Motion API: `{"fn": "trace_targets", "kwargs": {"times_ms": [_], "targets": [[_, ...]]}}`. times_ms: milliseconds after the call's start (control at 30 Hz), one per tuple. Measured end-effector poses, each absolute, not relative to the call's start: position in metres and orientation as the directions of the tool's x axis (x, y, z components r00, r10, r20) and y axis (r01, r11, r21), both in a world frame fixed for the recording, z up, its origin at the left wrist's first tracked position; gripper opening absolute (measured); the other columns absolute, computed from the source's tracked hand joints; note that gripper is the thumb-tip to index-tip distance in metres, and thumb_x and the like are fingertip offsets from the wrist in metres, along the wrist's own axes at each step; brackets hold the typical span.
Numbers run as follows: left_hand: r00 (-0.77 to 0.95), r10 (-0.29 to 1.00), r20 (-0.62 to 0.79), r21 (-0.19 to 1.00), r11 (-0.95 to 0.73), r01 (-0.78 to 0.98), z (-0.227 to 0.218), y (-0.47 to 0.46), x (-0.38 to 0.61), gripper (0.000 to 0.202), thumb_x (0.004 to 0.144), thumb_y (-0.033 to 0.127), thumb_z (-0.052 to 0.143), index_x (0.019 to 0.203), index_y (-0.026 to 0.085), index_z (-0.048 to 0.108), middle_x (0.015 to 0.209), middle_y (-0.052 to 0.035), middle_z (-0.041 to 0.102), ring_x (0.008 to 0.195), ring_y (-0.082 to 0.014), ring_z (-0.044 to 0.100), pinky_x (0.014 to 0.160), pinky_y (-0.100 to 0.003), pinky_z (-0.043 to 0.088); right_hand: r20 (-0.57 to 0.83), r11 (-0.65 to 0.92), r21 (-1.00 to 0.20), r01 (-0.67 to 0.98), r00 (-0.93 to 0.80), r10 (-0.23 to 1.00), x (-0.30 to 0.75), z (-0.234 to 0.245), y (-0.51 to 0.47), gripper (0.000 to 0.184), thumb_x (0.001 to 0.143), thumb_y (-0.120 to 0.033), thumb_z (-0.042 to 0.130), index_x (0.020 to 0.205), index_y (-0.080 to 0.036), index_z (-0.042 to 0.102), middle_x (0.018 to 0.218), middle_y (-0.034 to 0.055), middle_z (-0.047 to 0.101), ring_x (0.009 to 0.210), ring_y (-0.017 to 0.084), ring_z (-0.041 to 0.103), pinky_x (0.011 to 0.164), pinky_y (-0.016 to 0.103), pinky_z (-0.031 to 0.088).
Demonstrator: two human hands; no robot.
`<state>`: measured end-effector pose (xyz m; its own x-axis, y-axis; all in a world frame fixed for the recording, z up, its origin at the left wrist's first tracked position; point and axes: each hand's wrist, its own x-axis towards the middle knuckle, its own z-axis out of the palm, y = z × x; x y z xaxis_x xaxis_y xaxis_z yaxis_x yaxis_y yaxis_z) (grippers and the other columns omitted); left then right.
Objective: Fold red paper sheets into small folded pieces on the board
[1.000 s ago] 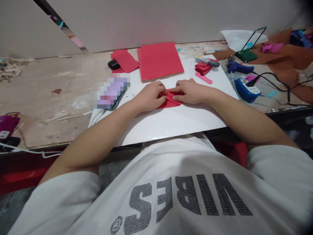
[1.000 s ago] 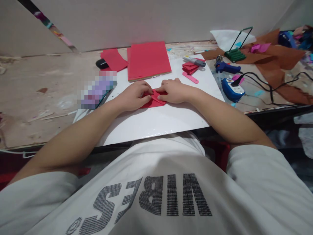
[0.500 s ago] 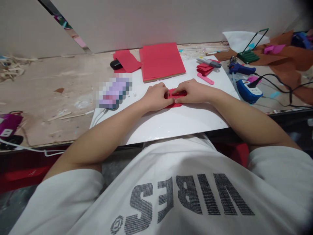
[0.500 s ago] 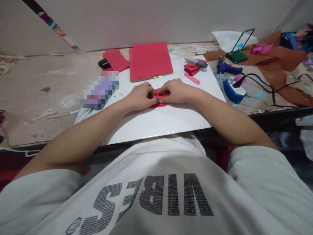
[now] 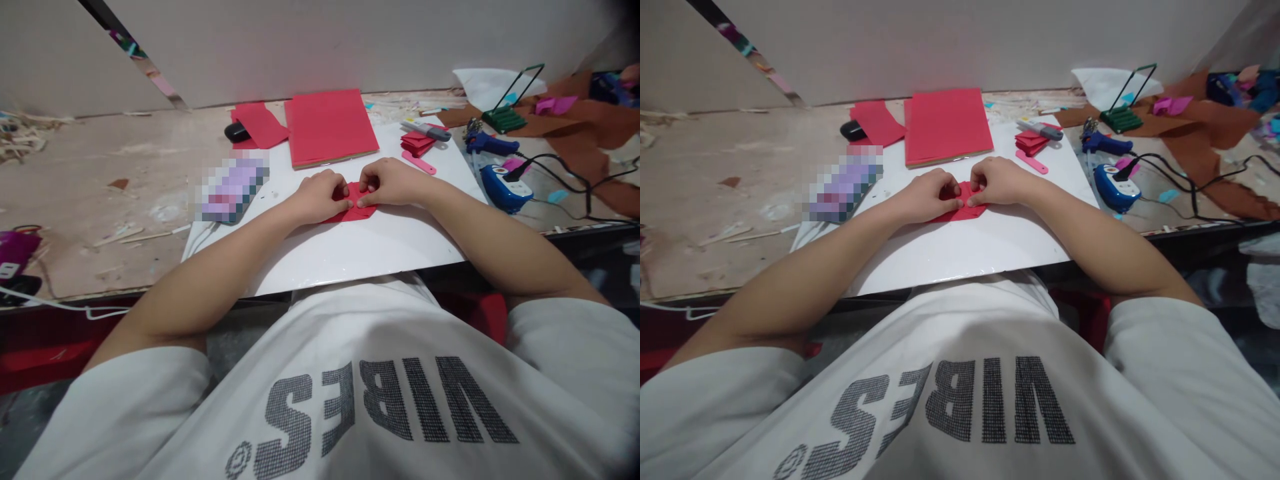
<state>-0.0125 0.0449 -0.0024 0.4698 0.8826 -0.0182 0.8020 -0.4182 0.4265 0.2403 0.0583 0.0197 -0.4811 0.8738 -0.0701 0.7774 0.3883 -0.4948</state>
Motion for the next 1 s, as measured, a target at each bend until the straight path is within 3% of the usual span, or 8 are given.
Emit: {"fn": "trace_targets", "kwargs": {"times_ms": [133, 267, 433, 567, 667, 733, 833, 1000], "targets": [[0.475, 0.88, -0.014, 0.511, -0.402, 0.76, -0.004, 0.049, -0.016, 0.021, 0.102, 0.033, 0.082, 0.119, 0.022, 0.087, 0.125, -0.0116, 0.086, 0.111, -0.0324, 0.078, 0.101, -0.045, 0.058, -0.04, 0.357, -0.47, 0.808, -0.423, 0.905, 0.234, 0.012, 0.066, 0.023, 0.093, -0.04, 0.1, 0.096, -0.024, 0.084, 0.106, 0.009, 0.087, 0.105, 0.032, 0.077, 0.093, 0.045, 0.055], [0.474, 0.881, -0.018, 0.582, -0.376, 0.721, -0.01, 0.056, -0.023, 0.022, 0.097, 0.021, 0.079, 0.115, 0.023, 0.092, 0.112, -0.0099, 0.087, 0.098, -0.0297, 0.077, 0.1, -0.046, 0.061, -0.026, 0.285, -0.407, 0.868, -0.323, 0.946, 0.225, 0.008, 0.075, 0.027, 0.096, -0.042, 0.102, 0.091, -0.023, 0.083, 0.106, 0.0105, 0.087, 0.102, 0.032, 0.076, 0.088, 0.045, 0.052], [0.557, 0.83, 0.012, 0.641, -0.434, 0.633, -0.015, 0.068, -0.038, 0.04, 0.087, 0.012, 0.073, 0.116, 0.027, 0.096, 0.129, -0.0105, 0.089, 0.115, -0.0324, 0.082, 0.11, -0.048, 0.066, 0.003, 0.206, -0.345, 0.916, -0.218, 0.976, 0.214, 0.003, 0.083, 0.028, 0.099, -0.046, 0.1, 0.097, -0.023, 0.085, 0.114, 0.0116, 0.089, 0.105, 0.034, 0.077, 0.087, 0.045, 0.052], [0.598, 0.8, 0.054, 0.626, -0.494, 0.604, -0.016, 0.067, -0.045, 0.048, 0.086, 0.012, 0.072, 0.124, 0.028, 0.096, 0.135, -0.0089, 0.09, 0.122, -0.0322, 0.083, 0.114, -0.047, 0.066, 0.045, 0.237, -0.321, 0.917, -0.236, 0.971, 0.217, 0.007, 0.078, 0.022, 0.113, -0.044, 0.084, 0.105, -0.023, 0.087, 0.129, 0.0149, 0.09, 0.119, 0.037, 0.079, 0.094, 0.046, 0.053], [0.607, 0.79, 0.089, 0.594, -0.532, 0.604, -0.016, 0.064, -0.046, 0.047, 0.087, 0.012, 0.071, 0.125, 0.027, 0.094, 0.127, -0.0081, 0.09, 0.115, -0.0316, 0.083, 0.106, -0.045, 0.065, 0.01, 0.31, -0.395, 0.865, -0.333, 0.943, 0.23, 0.015, 0.07, 0.026, 0.118, -0.047, 0.076, 0.117, -0.023, 0.088, 0.13, 0.0147, 0.09, 0.117, 0.035, 0.079, 0.097, 0.046, 0.054], [0.608, 0.786, 0.111, 0.588, -0.545, 0.598, -0.017, 0.063, -0.046, 0.04, 0.087, 0.012, 0.072, 0.119, 0.025, 0.092, 0.118, -0.0078, 0.089, 0.106, -0.0297, 0.081, 0.097, -0.043, 0.063, -0.038, 0.362, -0.456, 0.813, -0.425, 0.905, 0.241, 0.021, 0.065, 0.039, 0.109, -0.055, 0.089, 0.135, -0.025, 0.087, 0.135, 0.014, 0.089, 0.118, 0.036, 0.08, 0.1, 0.046, 0.057], [0.664, 0.73, 0.161, 0.56, -0.621, 0.548, -0.016, 0.064, -0.045, 0.032, 0.085, 0.011, 0.072, 0.106, 0.023, 0.092, 0.119, -0.0102, 0.087, 0.103, -0.0291, 0.08, 0.093, -0.043, 0.062, -0.061, 0.445, -0.45, 0.774, -0.523, 0.85, 0.252, 0.024, 0.06, 0.076, 0.088, -0.064, 0.105, 0.152, -0.029, 0.084, 0.15, 0.0154, 0.085, 0.132, 0.042, 0.078, 0.109, 0.05, 0.06], [0.78, 0.574, 0.248, 0.338, -0.806, 0.486, -0.009, 0.051, -0.037, 0.036, 0.093, 0.009, 0.07, 0.105, 0.026, 0.099, 0.131, -0.0131, 0.093, 0.118, -0.0344, 0.082, 0.105, -0.049, 0.061, -0.098, 0.52, -0.386, 0.762, -0.595, 0.798, 0.253, 0.023, 0.06, 0.081, 0.084, -0.069, 0.103, 0.153, -0.031, 0.084, 0.154, 0.0167, 0.082, 0.146, 0.048, 0.071, 0.119, 0.056, 0.056]]}}
